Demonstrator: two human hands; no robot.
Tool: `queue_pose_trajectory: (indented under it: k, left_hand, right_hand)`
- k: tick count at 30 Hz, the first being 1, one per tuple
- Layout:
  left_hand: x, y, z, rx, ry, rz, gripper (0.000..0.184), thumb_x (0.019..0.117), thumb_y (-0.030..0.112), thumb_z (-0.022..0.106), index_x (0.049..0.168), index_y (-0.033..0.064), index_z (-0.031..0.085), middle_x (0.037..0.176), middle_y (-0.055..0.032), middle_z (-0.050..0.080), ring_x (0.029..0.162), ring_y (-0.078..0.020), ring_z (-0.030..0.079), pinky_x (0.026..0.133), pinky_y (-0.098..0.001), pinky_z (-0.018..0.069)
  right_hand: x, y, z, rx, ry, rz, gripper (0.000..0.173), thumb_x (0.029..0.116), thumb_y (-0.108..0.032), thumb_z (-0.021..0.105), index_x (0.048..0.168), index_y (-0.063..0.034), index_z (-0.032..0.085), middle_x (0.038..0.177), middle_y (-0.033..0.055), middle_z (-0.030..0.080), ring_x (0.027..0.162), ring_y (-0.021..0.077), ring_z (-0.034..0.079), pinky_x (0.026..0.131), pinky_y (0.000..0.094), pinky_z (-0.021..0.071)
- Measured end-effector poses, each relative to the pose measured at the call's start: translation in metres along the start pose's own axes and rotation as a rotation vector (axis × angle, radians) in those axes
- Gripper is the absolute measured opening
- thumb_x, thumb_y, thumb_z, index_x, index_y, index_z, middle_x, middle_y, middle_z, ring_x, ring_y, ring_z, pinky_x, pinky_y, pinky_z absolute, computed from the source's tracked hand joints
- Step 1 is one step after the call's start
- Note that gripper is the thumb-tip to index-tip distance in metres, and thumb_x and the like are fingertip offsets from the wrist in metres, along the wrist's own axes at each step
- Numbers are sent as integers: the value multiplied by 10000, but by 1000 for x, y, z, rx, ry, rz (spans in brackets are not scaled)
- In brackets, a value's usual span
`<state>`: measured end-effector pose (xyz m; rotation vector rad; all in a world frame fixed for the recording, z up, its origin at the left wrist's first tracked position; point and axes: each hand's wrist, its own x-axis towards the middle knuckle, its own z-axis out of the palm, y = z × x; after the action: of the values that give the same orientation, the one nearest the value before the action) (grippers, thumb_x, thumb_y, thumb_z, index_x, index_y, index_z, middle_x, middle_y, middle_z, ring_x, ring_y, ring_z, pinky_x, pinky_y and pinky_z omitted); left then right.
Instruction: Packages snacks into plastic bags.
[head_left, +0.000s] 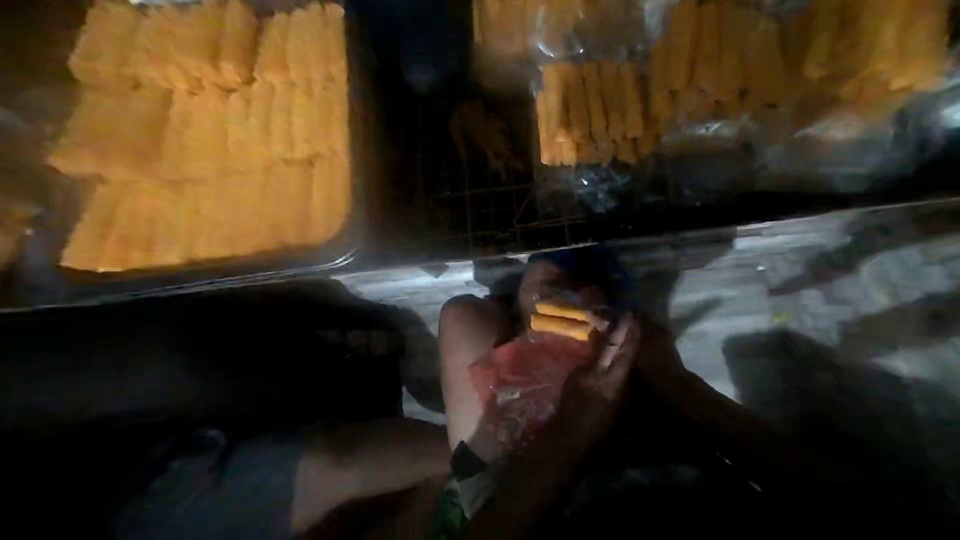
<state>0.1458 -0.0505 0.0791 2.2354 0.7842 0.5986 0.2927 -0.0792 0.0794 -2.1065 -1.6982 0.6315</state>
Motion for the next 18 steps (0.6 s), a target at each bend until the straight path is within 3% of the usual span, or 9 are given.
queue_pose_trajectory:
  k: [3, 5, 7, 9, 11, 12, 13, 16, 18]
  left_hand:
    - [-5, -16, -35, -310, -6, -38, 328, 993, 38, 592, 1308, 5, 676, 1398, -142, 633, 1246, -180, 645, 1062, -302, 512]
    - [2, -29, -73, -196, 47, -243, 266, 997, 115, 615, 1230, 41, 720, 1189, -99, 734, 1043, -128, 713, 934, -296, 574]
    - [17, -52, -96, -25, 109, -448, 271, 1002, 181, 639, 1208, 19, 706, 1059, -143, 730, 922, -203, 708, 843, -385, 583]
    - [35, -73, -104, 6, -13, -689, 382, 1032, 246, 606, 1337, 16, 625, 1112, -191, 708, 980, -282, 699, 906, -479, 559]
    - [50, -87, -100, -153, -180, -887, 438, 1079, 328, 506, 1409, 43, 555, 1149, -177, 674, 950, -229, 668, 870, -409, 553]
    - [55, -94, -95, -228, -224, -927, 440, 1091, 339, 472, 1382, 21, 559, 1128, -176, 658, 913, -208, 642, 836, -381, 542]
    - [57, -99, -90, -252, -244, -931, 413, 1094, 324, 465, 1334, 8, 578, 1087, -153, 648, 872, -173, 622, 800, -346, 536]
    - [64, -97, -88, -237, -242, -866, 371, 1076, 271, 520, 1295, -14, 614, 1149, -187, 666, 984, -221, 642, 898, -400, 527]
    - [64, -89, -92, -246, -232, -840, 375, 1055, 258, 568, 1318, -4, 612, 1197, -181, 667, 1052, -220, 648, 942, -403, 523]
  right_hand:
    - [-4, 10, 2, -97, 28, -224, 328, 981, -129, 589, 1247, 38, 685, 1247, 243, 688, 1151, 416, 666, 990, 533, 527]
    - [-1, 22, 11, -174, 172, -454, 340, 980, -96, 587, 1304, -98, 691, 1300, 132, 698, 1158, 330, 684, 974, 482, 548]
    - [2, 28, 16, -158, 182, -521, 365, 1000, -84, 572, 1344, -150, 677, 1375, 85, 665, 1221, 292, 659, 1013, 468, 536]
    - [1, 25, 18, -143, 133, -489, 368, 977, -80, 605, 1325, -160, 693, 1355, 80, 677, 1201, 307, 665, 1005, 485, 543]
    - [2, 19, 16, -151, 65, -461, 380, 940, -40, 634, 1305, -118, 705, 1281, 108, 712, 1156, 357, 678, 966, 528, 550]
    - [2, 17, 15, -163, 42, -452, 384, 929, -27, 640, 1299, -107, 708, 1265, 111, 718, 1158, 364, 677, 965, 535, 546]
    - [2, 17, 15, -179, 40, -448, 383, 929, -32, 641, 1297, -113, 706, 1263, 103, 719, 1159, 354, 677, 968, 525, 548]
    - [2, 15, 16, -147, 43, -390, 347, 949, -66, 628, 1281, -117, 717, 1261, 101, 722, 1166, 348, 680, 967, 531, 552]
    - [1, 7, 6, -45, -25, -243, 342, 1012, -138, 569, 1330, -84, 683, 1297, 141, 697, 1205, 358, 655, 1020, 532, 522]
